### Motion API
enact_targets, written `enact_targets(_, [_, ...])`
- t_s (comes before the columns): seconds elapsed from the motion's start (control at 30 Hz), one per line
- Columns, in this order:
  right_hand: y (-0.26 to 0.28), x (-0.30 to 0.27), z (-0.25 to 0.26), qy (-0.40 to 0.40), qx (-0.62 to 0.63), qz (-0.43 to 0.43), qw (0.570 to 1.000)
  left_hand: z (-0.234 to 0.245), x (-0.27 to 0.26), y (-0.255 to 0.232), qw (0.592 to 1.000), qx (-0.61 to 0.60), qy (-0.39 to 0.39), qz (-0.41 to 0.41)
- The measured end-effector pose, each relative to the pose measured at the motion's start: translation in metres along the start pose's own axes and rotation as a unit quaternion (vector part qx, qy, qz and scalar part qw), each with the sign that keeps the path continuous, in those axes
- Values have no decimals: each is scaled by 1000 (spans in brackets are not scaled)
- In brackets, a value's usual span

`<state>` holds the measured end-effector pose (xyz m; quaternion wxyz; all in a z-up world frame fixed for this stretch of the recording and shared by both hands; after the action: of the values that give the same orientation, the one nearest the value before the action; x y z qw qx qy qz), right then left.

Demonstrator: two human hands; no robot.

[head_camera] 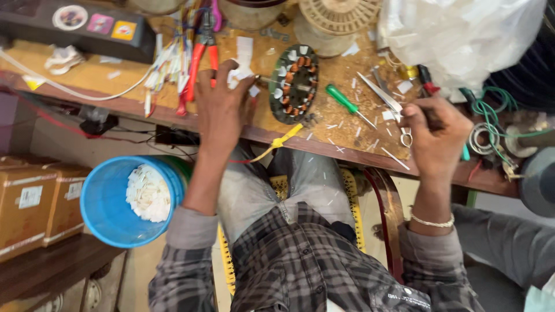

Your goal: The person is repairing an electrical component, likely a motor stator, by cutting small white insulating pieces with scissors and inserting them into the copper windings. The person repeatedly picks up pieces, cuts them, and places them into the stator slots.

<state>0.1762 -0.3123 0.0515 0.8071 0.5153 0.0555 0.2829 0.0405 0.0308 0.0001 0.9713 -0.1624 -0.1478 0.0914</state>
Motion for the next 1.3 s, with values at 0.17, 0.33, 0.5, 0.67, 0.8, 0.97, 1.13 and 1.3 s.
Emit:
enact_targets(0.17, [-25, -19, 50, 14, -170, -27, 985, 1, 7, 11, 996, 48, 72, -36])
enact_targets(0.33, [-31, -33, 60, 77, -298, 20, 951, 14, 10, 1, 993, 71, 79, -51])
enact_targets(0.5, [-18, -25, 43, 122, -379, -36, 916, 12, 15, 15, 991, 48, 83, -95])
enact_targets(0.67, [-5, -14, 45, 186, -399, -107, 892, 10, 27, 15, 984, 77, 84, -140])
enact_targets(0.8, [-11, 0, 39, 224, -416, -122, 873, 34, 20, -2, 984, 33, 91, -148])
enact_targets(0.97, [-41, -16, 72, 296, -446, -173, 827, 46, -19, -16, 956, -292, -2, -20])
enact_targets(1.13, [-48, -21, 82, 338, 54, -257, 904, 59, -55, -38, 863, -495, -77, 59])
enact_targets(1.3, [-56, -72, 23, 376, 303, -299, 823, 44, -57, -75, 782, -617, -19, 84])
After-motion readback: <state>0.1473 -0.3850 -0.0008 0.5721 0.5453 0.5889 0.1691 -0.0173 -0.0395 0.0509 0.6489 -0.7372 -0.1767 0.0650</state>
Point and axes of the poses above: each hand's wrist, its own x-axis towards the middle knuckle, its own z-axis out of the back of the hand, y = z × x, the point moved 1 cm from there along x, towards the middle knuckle, and after that the axes turned 12 degrees about y, right-handed, at the moved point
